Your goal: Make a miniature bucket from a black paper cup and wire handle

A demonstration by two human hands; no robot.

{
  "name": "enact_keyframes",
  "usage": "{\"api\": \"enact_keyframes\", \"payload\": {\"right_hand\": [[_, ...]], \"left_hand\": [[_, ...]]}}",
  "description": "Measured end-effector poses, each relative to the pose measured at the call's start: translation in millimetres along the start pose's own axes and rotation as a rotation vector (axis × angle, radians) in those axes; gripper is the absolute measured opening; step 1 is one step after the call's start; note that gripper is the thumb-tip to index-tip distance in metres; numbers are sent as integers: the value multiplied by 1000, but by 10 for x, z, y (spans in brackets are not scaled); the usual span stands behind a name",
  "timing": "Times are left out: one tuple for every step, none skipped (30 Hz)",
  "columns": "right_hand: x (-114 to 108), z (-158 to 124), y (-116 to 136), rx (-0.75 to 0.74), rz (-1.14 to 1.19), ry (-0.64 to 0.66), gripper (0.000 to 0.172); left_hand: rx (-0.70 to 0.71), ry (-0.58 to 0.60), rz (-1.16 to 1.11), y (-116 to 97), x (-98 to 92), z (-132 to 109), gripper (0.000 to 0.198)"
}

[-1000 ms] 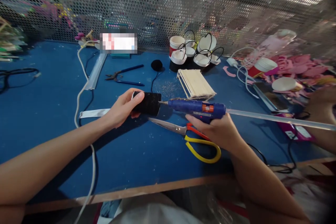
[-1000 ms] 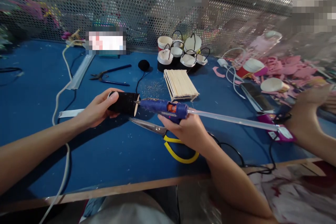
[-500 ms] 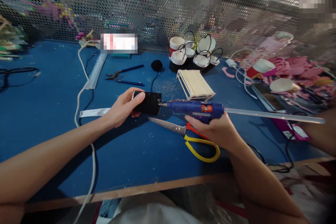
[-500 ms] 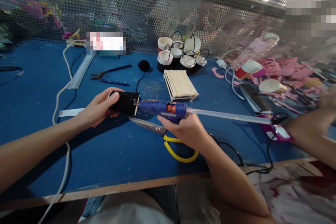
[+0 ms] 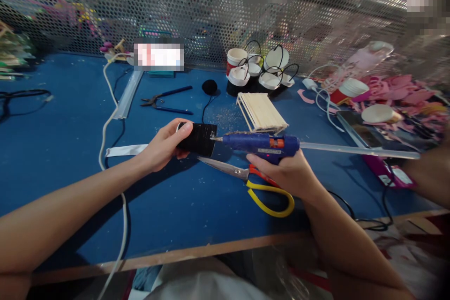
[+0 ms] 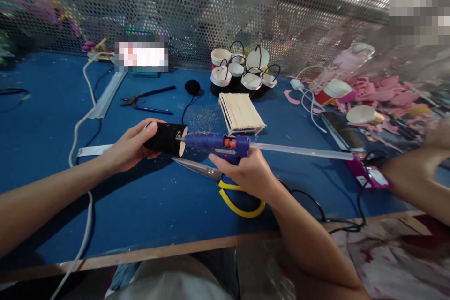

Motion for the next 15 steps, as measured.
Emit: {"api": "enact_keyframes", "payload": {"right_hand": [[-10, 2, 19, 5, 14, -1, 18], [-24, 10, 39, 25, 53, -13, 15], [-41, 23, 60, 59, 120, -36, 11], [-55, 39, 80, 103, 212, -57, 8], [-64, 55, 97, 157, 309, -73, 10], [-69, 70, 114, 213, 404, -86, 15], [-66, 84, 134, 256, 475, -77, 19], [-67, 96, 152, 287, 514, -74, 22], [-70, 105, 170, 301, 537, -70, 24], [-76, 112, 184, 305, 541, -68, 25], [-86, 116, 192, 306, 539, -76, 25], [-94, 117, 198, 306, 539, -82, 26], [-101, 116, 201, 311, 535, -82, 27], [-105, 114, 204, 314, 530, -77, 29], [-112, 111, 209, 316, 523, -73, 29]], "left_hand": [[-11, -2, -13, 3, -1, 1, 37], [-17, -2, -21, 6, -1, 3, 37], [-17, -1, -24, 8, -2, 4, 37], [-9, 3, -21, 8, -1, 4, 37], [2, 9, -12, 8, 1, 2, 37], [15, 15, 2, 6, 3, 0, 36], [29, 20, 17, 4, 5, -4, 36], [44, 24, 32, 2, 7, -8, 36], [58, 25, 43, 0, 8, -13, 35], [70, 27, 51, -2, 8, -17, 35], [83, 27, 58, -5, 8, -20, 35], [93, 24, 63, -6, 6, -22, 35], [100, 20, 68, -6, 3, -23, 35], [105, 15, 71, -7, -1, -23, 35], [110, 9, 71, -8, -5, -23, 36]]}}
Point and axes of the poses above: each hand's wrist, its own z-axis towards the middle knuckle, its own x-axis out of the palm, y = z × x, the point moved 4 cm from there along z, towards the middle knuckle, and after that the axes turned 1 degree about z, right-handed, at the moved point
